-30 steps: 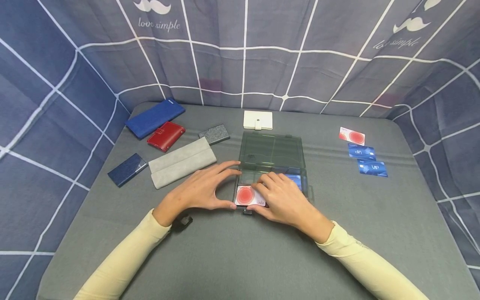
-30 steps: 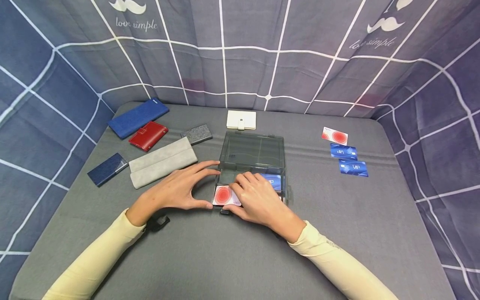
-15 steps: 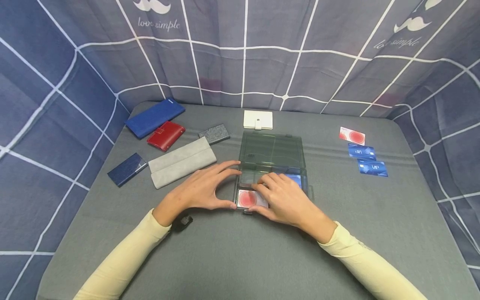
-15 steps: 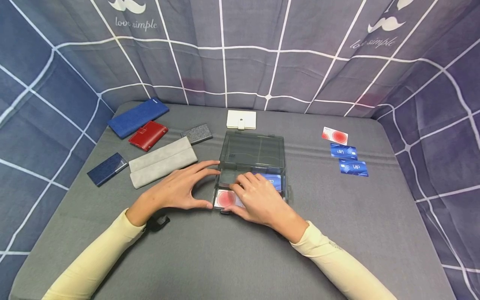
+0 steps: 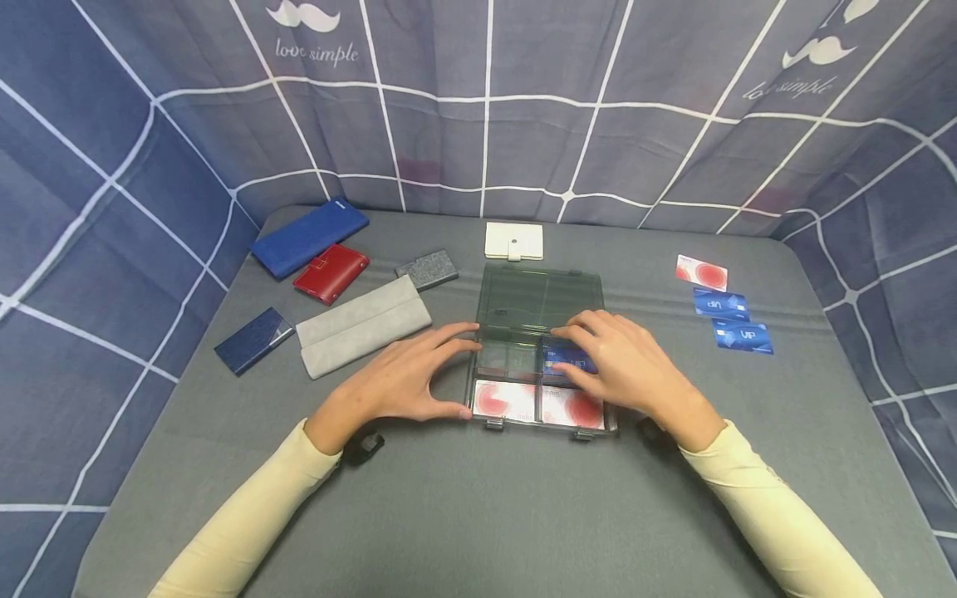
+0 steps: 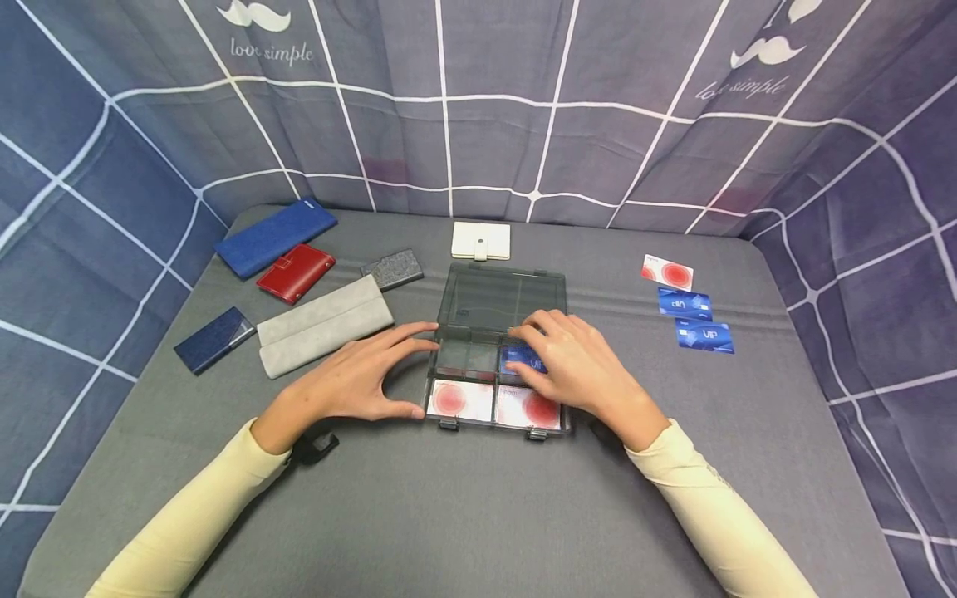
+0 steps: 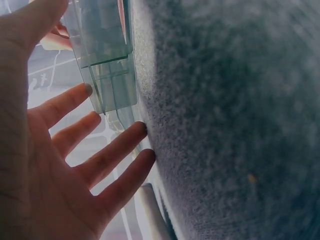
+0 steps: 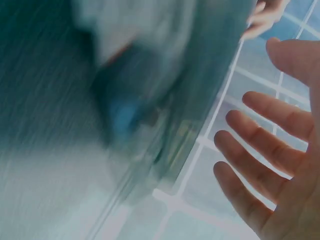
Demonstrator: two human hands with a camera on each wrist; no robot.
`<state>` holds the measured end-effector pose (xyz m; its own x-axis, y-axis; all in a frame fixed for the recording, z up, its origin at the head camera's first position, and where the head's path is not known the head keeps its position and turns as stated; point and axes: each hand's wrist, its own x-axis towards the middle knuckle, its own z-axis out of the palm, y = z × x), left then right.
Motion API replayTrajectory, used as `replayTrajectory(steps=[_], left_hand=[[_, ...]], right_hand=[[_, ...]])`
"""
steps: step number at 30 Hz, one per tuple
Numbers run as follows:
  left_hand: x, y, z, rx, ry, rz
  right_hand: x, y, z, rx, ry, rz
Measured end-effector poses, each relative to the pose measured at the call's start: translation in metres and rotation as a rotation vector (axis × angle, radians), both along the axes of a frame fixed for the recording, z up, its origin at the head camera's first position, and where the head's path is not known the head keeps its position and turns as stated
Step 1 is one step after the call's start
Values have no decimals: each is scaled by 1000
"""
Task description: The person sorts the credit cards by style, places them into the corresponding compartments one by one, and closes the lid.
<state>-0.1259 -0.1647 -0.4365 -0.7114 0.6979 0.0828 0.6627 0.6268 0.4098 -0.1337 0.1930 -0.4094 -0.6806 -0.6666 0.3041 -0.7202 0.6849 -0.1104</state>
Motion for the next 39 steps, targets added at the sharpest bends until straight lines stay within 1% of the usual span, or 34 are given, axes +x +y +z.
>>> replayTrajectory(steps=[8, 11, 16, 20, 25, 30, 36, 39], left_hand=[[1, 0, 0, -3, 4, 3], [1, 0, 0, -5, 3, 4], [1, 0, -1, 0, 8, 7], [1, 0, -2, 7, 15, 2], [1, 0, -3, -2, 15, -1], [1, 0, -1, -15, 8, 10], [1, -1, -1, -12, 4, 10], [1, 0, -2, -13, 3, 10]], right_hand=[[-21, 43, -3, -13, -20, -117], [-30, 59, -4, -32, -38, -164], [-46, 83, -7, -84, -55, -218], [-55, 101, -10, -102, -72, -264], [-61, 122, -6, -76, -122, -320], [-73, 146, -5, -75, -184, -366], [-94, 177, -13, -117, -299, -445], [-104, 190, -19, -118, -320, -479]])
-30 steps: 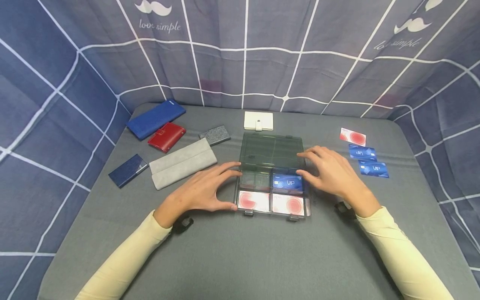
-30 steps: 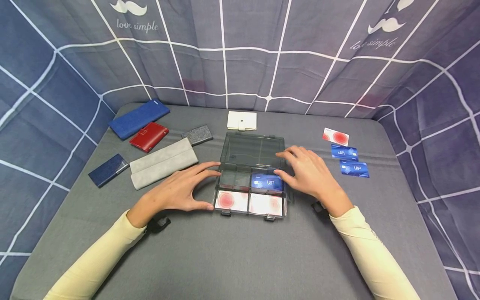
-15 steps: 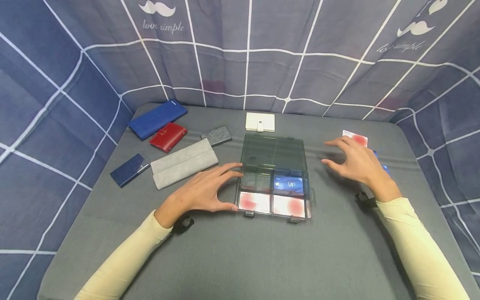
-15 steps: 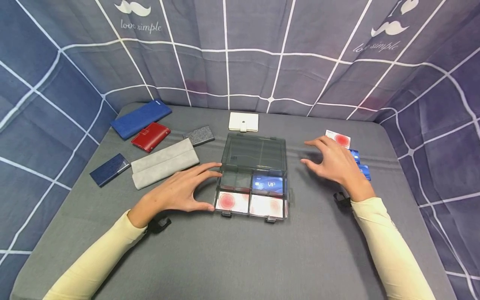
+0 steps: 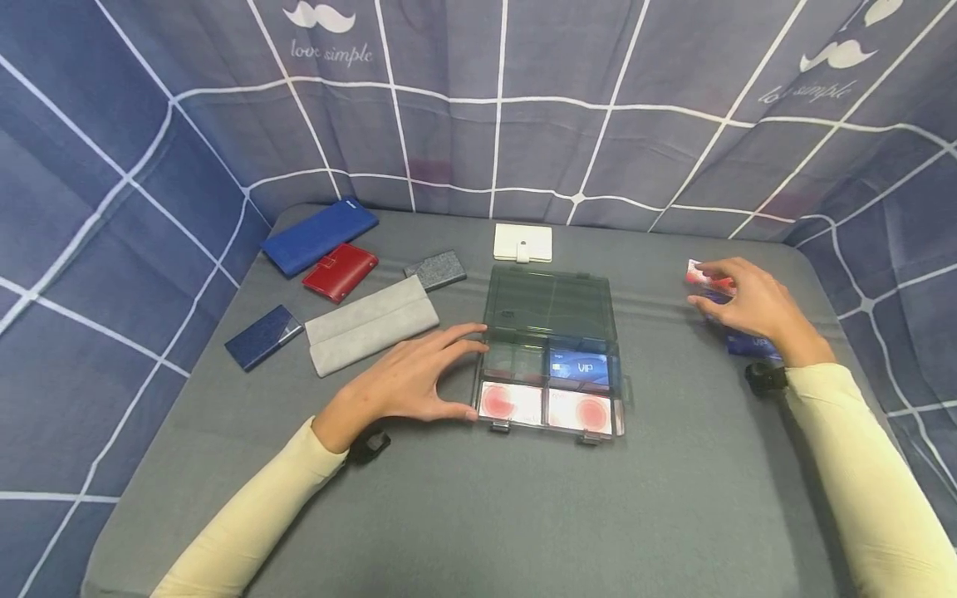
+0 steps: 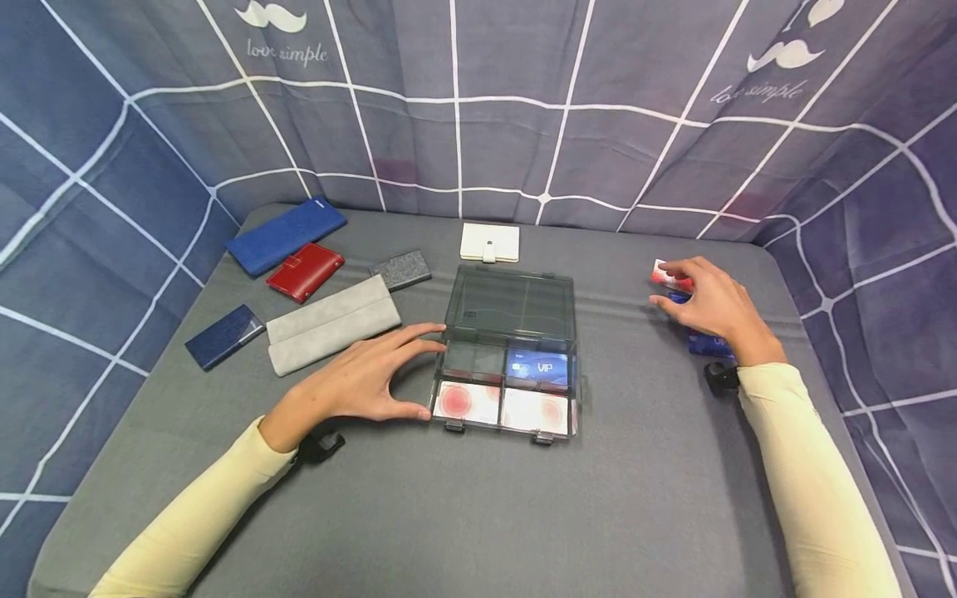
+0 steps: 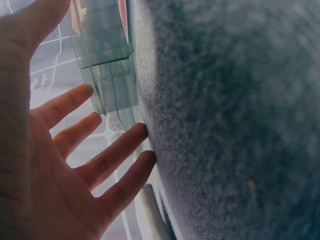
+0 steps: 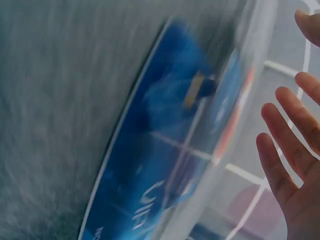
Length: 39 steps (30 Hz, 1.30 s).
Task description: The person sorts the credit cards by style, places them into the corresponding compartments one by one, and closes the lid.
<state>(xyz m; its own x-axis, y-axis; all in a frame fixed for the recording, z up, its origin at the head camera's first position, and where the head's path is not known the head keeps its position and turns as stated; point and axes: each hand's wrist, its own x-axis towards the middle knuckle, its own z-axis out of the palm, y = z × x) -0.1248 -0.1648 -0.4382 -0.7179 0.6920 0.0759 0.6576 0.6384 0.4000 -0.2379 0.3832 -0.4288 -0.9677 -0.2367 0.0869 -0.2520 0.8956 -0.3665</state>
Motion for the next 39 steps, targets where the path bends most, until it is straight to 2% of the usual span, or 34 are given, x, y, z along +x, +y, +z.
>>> replayTrajectory(steps=[7, 13, 23, 32, 39], left_hand=[[0, 0, -1, -7, 5, 2], [0, 0, 0, -13, 0, 3], [-1, 0, -1, -14, -4, 3], [0, -1, 0, -20, -12, 7], [0, 0, 1, -27, -22, 9]], right_hand=[[-18, 22, -7, 41, -1, -5], [-28, 34, -8, 70, -56, -22], [-33, 42, -8, 80, -127, -34], [-37, 46, -13, 77, -107, -36], [-36, 55, -16, 31, -90, 24]])
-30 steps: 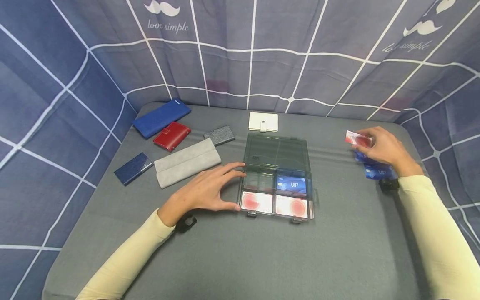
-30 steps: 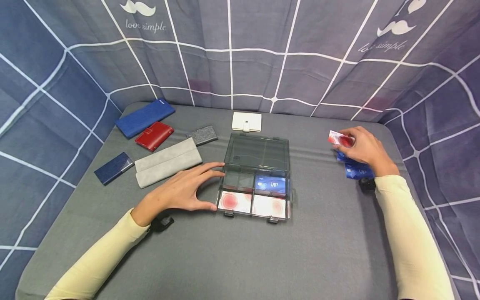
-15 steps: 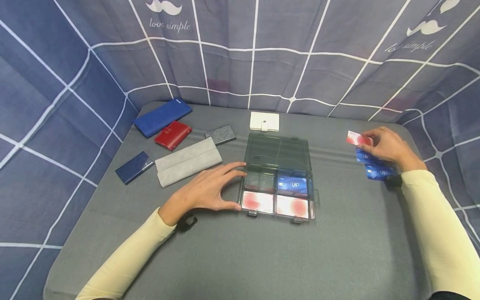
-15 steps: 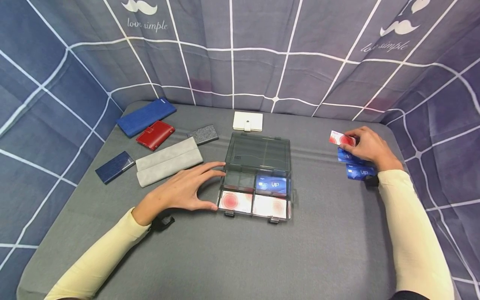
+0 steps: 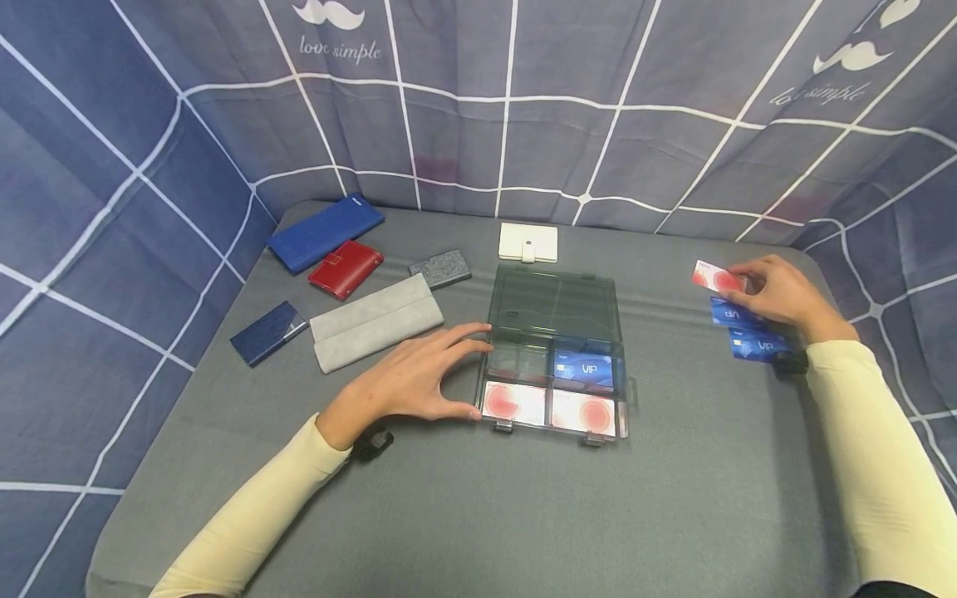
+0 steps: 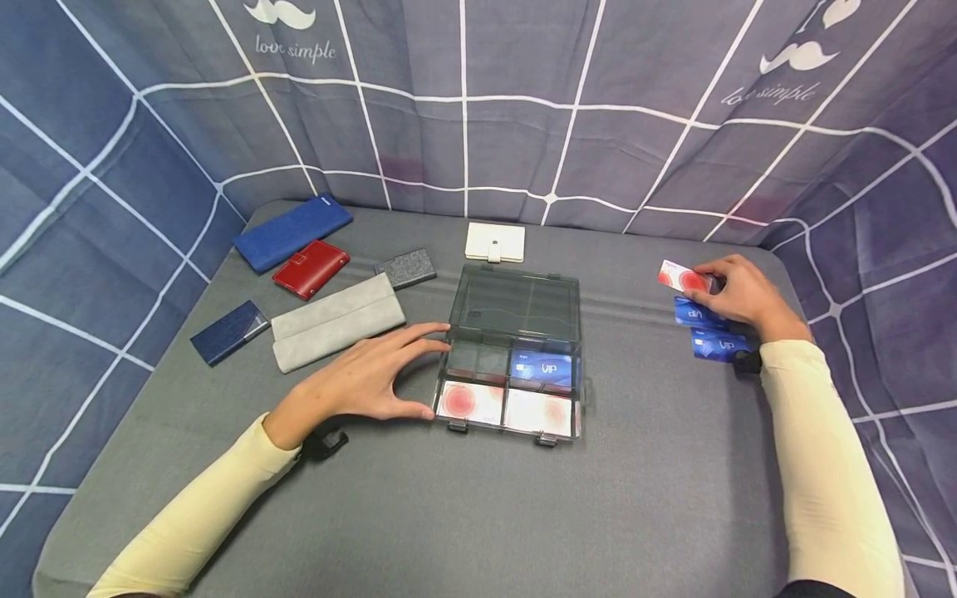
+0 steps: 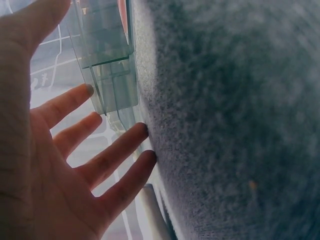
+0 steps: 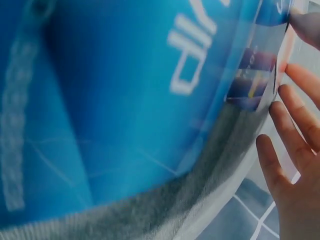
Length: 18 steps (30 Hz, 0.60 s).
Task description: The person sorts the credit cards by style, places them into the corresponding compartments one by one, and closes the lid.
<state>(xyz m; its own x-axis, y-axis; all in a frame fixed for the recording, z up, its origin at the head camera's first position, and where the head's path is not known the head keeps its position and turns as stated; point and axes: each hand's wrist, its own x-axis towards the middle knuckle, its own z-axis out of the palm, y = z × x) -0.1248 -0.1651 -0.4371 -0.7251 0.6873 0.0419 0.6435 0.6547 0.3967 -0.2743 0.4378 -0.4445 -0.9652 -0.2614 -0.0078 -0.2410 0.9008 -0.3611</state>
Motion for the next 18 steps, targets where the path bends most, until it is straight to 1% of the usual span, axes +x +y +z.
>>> replayTrajectory(steps=[5, 11, 13, 18], left_hand=[[0, 0, 0, -5, 1, 3], [0, -1, -2, -3, 14, 0], [0, -1, -2, -1, 16, -2], [-1, 0, -3, -1, 20, -3]], right_hand=[[-2, 4, 1, -17, -2, 25], [-6, 4, 1, 13, 29, 47], [-6, 4, 2, 22, 17, 34], [-2, 3, 7, 83, -44, -50]])
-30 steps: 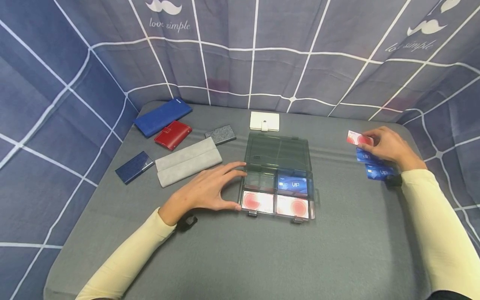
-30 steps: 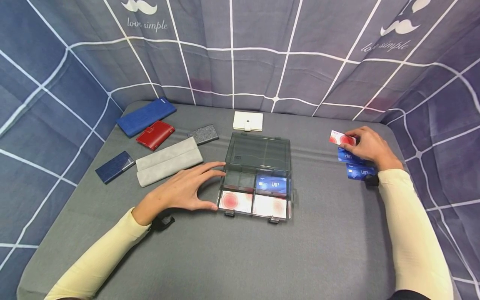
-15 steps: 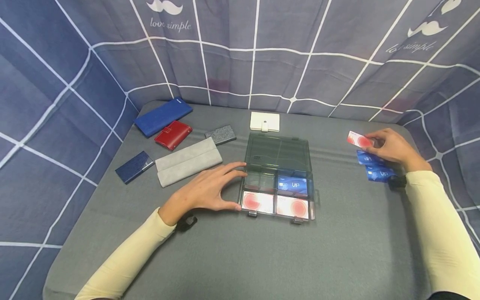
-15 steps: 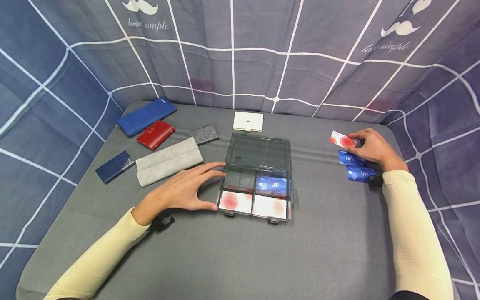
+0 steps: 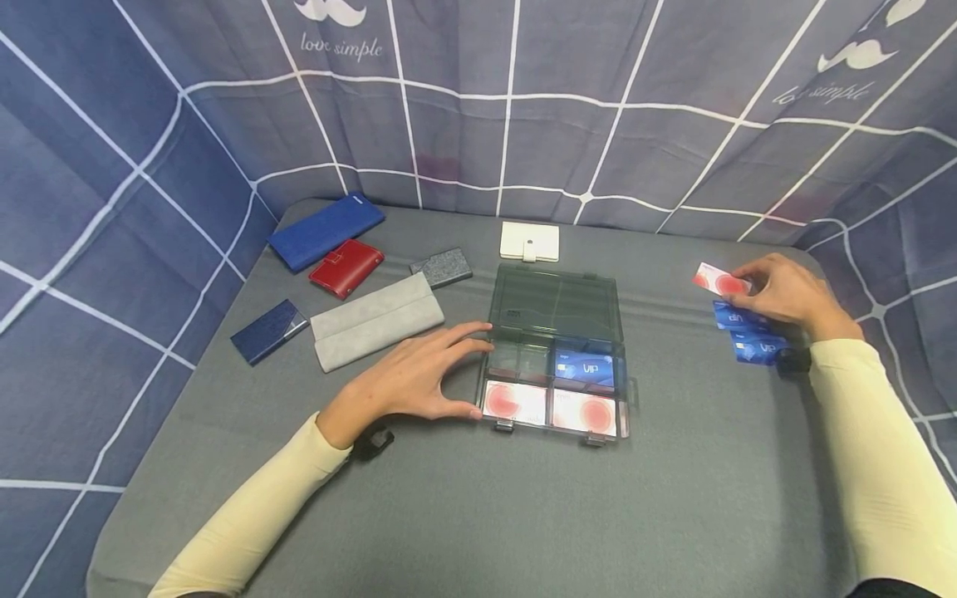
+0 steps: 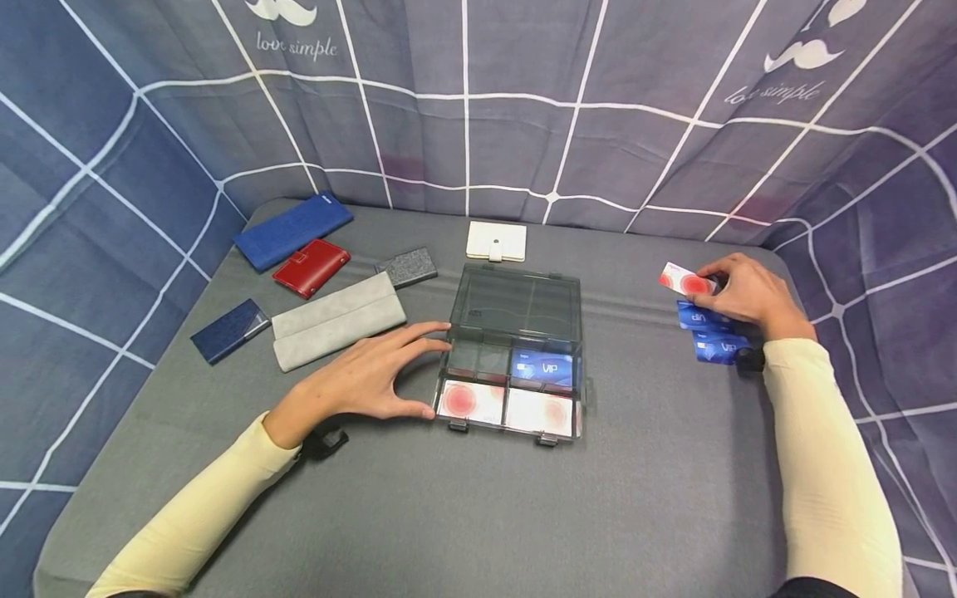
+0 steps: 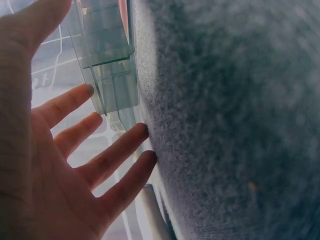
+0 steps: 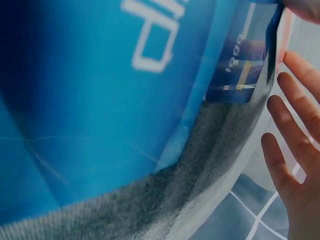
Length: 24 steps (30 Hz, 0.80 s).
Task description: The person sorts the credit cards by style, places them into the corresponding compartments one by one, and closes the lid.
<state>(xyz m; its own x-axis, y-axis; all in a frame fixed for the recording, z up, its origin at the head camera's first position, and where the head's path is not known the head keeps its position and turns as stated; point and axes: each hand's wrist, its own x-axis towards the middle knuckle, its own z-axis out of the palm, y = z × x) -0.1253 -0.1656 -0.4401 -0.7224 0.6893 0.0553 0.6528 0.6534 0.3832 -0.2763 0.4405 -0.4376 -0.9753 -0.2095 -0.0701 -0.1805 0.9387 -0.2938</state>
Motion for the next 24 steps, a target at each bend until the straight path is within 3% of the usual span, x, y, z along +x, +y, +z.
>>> replayTrajectory(steps=[14, 24], left_hand=[[1, 0, 2, -4, -19, 4], [2, 0, 2, -3, -12, 8]], right_hand=[[14, -20, 0, -21, 57, 13], [24, -43, 5, -6, 154, 85]])
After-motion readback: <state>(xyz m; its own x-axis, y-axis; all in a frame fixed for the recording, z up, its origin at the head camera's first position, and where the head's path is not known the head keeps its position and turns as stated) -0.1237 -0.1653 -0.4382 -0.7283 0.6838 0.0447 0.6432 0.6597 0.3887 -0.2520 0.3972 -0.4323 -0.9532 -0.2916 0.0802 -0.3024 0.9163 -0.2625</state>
